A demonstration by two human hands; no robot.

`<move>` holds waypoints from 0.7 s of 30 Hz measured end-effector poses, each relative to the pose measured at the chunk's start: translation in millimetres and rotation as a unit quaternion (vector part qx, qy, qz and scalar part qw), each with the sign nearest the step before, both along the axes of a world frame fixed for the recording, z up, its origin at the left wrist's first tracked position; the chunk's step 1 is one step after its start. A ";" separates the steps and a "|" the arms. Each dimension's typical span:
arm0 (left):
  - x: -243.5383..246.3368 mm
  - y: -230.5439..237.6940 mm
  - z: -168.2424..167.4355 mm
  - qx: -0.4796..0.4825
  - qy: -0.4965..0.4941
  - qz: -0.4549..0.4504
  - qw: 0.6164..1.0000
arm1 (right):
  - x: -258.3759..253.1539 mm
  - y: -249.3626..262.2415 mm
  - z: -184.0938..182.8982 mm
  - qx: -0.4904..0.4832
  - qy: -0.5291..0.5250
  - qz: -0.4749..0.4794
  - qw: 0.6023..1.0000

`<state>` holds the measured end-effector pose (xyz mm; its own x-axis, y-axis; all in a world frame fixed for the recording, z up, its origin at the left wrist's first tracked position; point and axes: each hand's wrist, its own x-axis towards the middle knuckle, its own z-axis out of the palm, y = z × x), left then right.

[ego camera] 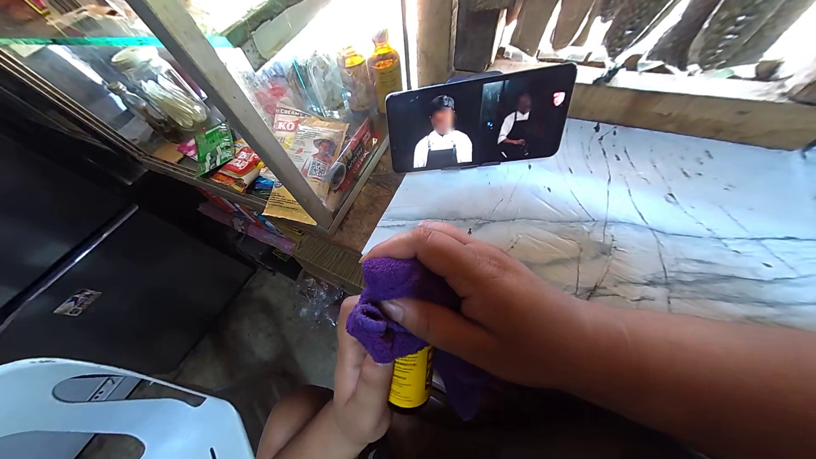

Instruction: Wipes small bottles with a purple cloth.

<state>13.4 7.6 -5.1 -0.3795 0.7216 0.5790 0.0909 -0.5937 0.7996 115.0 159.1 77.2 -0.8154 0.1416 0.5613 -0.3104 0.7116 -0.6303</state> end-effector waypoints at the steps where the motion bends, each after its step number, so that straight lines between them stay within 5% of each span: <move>1: -0.8 -1.7 -0.2 -0.002 -0.041 -0.025 0.999 | -0.2 0.0 0.0 -0.002 0.002 0.002 1.000; 4: -1.6 -3.1 -0.4 0.015 -0.171 -0.099 0.980 | -0.6 -1.0 -0.6 0.005 0.011 0.005 1.000; 7: -2.8 -3.1 -1.5 0.052 -0.326 -0.221 0.918 | -0.7 -3.8 -1.9 0.033 0.011 0.001 0.999; 10: -6.0 -5.1 -8.9 0.058 -0.399 -0.226 0.887 | 0.4 -9.3 -4.7 0.085 0.014 -0.019 0.996; 18: -0.6 6.2 5.1 0.110 -0.291 -0.092 0.946 | 4.5 -17.6 -8.9 0.169 -0.021 -0.023 0.985; 21: -3.2 4.5 4.8 0.099 -0.266 -0.117 0.952 | 4.8 -16.9 -7.7 0.164 -0.013 -0.018 0.986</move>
<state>10.2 12.1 -0.4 -0.4989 0.7193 0.4834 -0.4484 -0.6916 0.5663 119.8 142.2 69.4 -0.8285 -0.0153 0.5598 -0.2678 0.8888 -0.3719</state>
